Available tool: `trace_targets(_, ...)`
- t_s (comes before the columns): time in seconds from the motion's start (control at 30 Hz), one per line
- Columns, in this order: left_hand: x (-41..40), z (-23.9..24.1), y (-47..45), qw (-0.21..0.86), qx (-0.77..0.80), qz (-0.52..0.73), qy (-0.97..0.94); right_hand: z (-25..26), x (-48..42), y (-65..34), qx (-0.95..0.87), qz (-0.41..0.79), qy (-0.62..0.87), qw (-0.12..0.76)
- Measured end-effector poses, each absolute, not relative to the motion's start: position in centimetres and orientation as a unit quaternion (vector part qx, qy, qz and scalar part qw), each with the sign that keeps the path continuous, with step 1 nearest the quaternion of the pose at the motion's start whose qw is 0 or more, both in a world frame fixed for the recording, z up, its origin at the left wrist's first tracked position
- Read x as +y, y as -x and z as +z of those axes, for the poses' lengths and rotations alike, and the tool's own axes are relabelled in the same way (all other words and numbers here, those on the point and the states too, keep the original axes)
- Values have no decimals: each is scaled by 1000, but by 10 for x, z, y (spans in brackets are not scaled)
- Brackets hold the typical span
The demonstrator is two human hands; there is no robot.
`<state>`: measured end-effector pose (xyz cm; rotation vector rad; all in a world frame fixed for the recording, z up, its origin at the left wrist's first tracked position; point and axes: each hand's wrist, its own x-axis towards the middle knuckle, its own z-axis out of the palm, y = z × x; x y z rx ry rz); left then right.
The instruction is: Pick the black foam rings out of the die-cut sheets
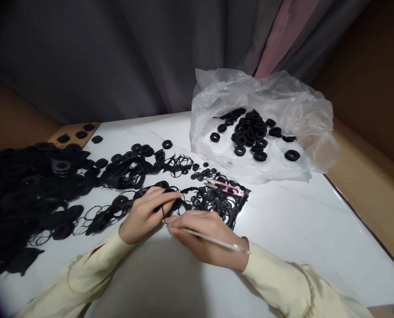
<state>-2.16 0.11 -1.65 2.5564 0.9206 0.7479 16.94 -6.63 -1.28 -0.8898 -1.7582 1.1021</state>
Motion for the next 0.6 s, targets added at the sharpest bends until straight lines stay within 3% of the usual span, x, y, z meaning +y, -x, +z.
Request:
trace_targets(0.2, 7, 3, 29, 265, 253, 194, -910, -11, -61, -171, -494, 638, 373, 459)
trace_targets(0.4, 23, 21, 50, 413, 159, 102, -891, -11, -58, -172, -500, 700, 310, 404)
trace_targets(0.6, 21, 18, 47, 363, 213, 117, -900, -11, -56, -173, -458, 685, 339, 454)
